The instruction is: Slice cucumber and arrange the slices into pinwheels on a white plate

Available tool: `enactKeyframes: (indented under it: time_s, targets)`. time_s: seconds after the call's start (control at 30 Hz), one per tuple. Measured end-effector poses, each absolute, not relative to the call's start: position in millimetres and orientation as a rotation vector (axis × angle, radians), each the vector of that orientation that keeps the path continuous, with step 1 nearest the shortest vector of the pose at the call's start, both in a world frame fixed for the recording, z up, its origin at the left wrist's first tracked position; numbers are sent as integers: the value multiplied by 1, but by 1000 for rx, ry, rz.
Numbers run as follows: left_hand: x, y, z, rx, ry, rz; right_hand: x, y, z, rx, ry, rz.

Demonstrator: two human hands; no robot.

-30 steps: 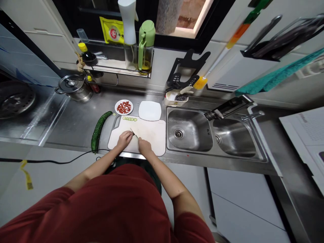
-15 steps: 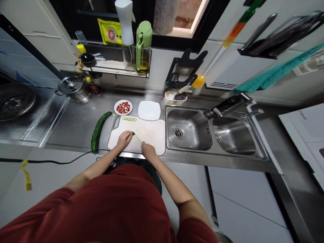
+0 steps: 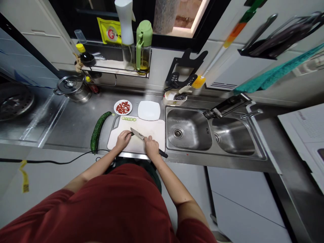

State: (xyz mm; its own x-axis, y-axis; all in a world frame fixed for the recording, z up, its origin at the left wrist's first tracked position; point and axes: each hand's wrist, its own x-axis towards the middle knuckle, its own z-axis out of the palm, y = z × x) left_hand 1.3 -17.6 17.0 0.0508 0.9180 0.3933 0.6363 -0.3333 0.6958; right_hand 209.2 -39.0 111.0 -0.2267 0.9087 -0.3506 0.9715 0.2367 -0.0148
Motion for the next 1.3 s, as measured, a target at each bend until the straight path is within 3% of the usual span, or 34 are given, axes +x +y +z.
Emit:
enactKeyframes:
  time_s: [0.37, 0.67, 0.9, 1.1, 1.3]
  targets:
    - [-4, -2, 56, 1557, 1857, 1282, 215, -34, 99, 1908, 2480, 83]
    - [20, 17, 94, 2104, 1581, 601, 215, -32, 92, 1893, 2588, 149]
    - [27, 18, 82, 1976, 1489, 623, 222, -38, 94, 1865, 2501, 69]
    - [16, 47, 58, 1584, 1788, 762, 240, -38, 91, 1935, 2382, 5]
    - [15, 89, 44, 1635, 1862, 665, 247, -38, 89, 1983, 2325, -27]
